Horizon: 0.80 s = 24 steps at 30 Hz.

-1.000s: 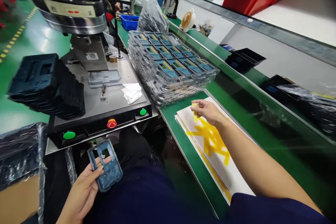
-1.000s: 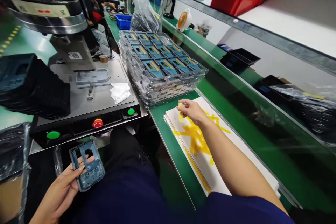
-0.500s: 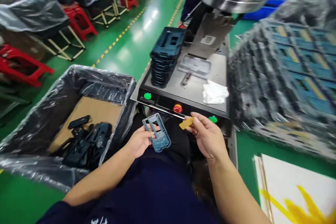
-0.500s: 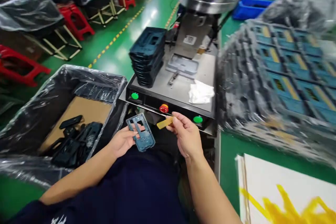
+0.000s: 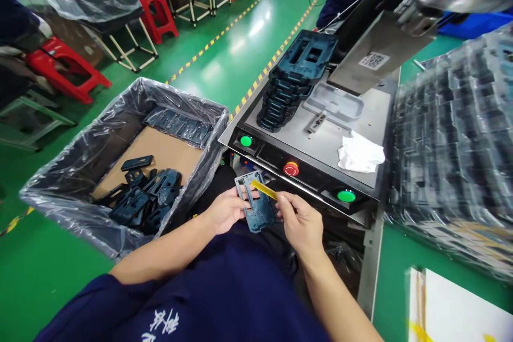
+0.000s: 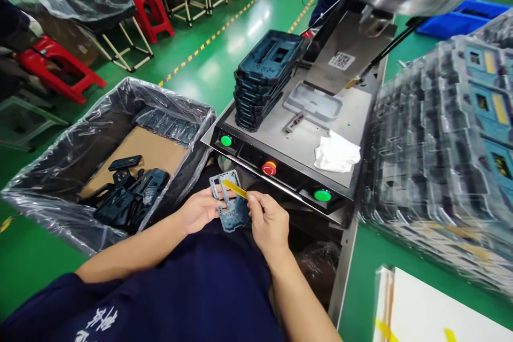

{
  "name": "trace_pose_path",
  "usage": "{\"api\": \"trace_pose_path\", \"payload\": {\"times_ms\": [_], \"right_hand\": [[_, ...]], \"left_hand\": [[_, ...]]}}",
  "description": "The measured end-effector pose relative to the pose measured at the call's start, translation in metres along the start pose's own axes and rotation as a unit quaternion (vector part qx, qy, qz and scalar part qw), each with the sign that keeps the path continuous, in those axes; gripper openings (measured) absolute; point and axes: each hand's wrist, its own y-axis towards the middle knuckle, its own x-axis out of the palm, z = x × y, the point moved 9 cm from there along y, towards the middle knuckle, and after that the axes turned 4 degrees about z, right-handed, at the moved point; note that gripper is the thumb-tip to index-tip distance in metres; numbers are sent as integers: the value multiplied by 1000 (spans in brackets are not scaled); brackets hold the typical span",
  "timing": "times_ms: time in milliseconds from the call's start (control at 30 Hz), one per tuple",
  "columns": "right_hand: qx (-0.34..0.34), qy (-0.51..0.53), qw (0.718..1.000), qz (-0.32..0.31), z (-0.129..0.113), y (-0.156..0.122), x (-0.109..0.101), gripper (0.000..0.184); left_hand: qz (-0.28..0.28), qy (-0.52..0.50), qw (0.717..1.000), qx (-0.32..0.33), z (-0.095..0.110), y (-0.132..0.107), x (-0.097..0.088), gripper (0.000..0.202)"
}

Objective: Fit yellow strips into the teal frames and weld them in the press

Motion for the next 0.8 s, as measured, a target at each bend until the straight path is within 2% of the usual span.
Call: {"api": "trace_pose_path", "payload": {"times_ms": [167, 333, 433, 567, 667, 800], "right_hand": [[23, 33, 999, -18, 5, 0, 7, 40], [9, 34, 999, -35, 10, 2, 15, 37], [71, 88, 993, -45, 20, 2, 22, 41], [184, 209, 958, -59, 33, 0, 34, 48], [217, 242, 944, -45, 36, 0, 35, 48], [228, 250, 940, -33, 42, 0, 34, 47]], "left_hand": [[8, 2, 1000, -11, -2, 1, 1, 44], [0, 8, 1000, -11, -1, 0, 4, 45], [-9, 10, 1000, -2, 1, -1, 5, 40], [-25, 13, 1000, 10, 2, 0, 5, 34], [-19, 15, 1000, 6, 1, 1, 4, 33], [5, 19, 1000, -8, -1, 1, 1, 34]]}}
